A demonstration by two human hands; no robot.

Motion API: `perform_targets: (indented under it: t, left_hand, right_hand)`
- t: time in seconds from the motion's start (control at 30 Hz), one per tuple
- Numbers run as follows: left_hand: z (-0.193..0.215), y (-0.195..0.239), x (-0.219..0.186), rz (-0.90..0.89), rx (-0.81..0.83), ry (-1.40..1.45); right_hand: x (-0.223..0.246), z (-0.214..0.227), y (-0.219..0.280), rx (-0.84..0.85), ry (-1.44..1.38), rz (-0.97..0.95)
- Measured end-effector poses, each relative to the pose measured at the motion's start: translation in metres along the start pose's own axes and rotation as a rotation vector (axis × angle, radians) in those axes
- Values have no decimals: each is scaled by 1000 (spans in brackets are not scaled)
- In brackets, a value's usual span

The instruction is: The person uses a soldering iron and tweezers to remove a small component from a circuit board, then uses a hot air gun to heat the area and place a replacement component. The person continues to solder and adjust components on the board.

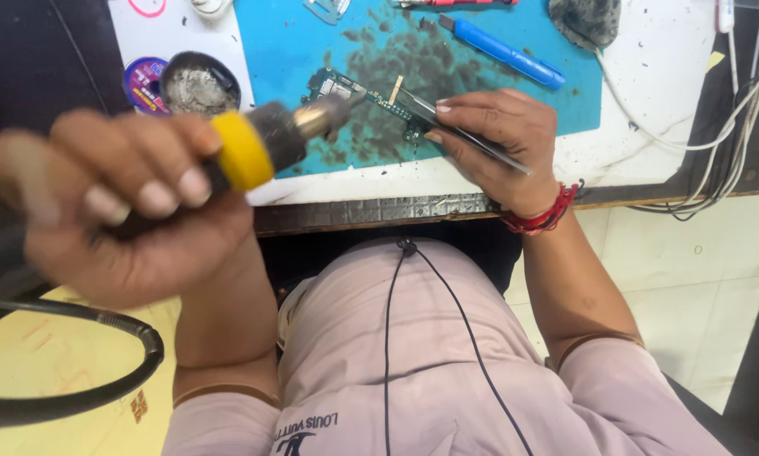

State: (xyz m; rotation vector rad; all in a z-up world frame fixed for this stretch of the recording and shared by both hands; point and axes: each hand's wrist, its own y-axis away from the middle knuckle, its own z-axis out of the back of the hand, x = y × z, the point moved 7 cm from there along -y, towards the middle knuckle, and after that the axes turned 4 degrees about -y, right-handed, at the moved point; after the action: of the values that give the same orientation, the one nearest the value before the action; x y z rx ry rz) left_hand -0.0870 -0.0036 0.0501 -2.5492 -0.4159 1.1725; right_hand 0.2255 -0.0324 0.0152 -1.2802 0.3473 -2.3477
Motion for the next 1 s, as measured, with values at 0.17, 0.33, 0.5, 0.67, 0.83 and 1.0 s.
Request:
perform_targets:
  t: [0.17, 0.33, 0.5, 0.67, 0.83, 1.0]
  left_hand:
    - [31, 40, -43, -83, -126, -66]
    - [61, 75, -77, -98, -88, -257]
    - [82, 100, -97, -167, -81, -324]
    - [112, 110, -114, -254, -163, -396]
    - [121, 101, -109, -278, -247, -384]
    - [128, 78, -93, -266, -404, -370]
  right_hand:
    - [0, -2, -2, -31, 48, 69]
    - [-18, 6, 14, -158, -65, -118]
    - [-54, 10, 26, -322, -265, -419]
    - [-55, 13, 30, -411, -284, -340]
    - [-53, 16, 34, -419, -310, -310]
    - [-49, 13, 32, -390, -284, -307]
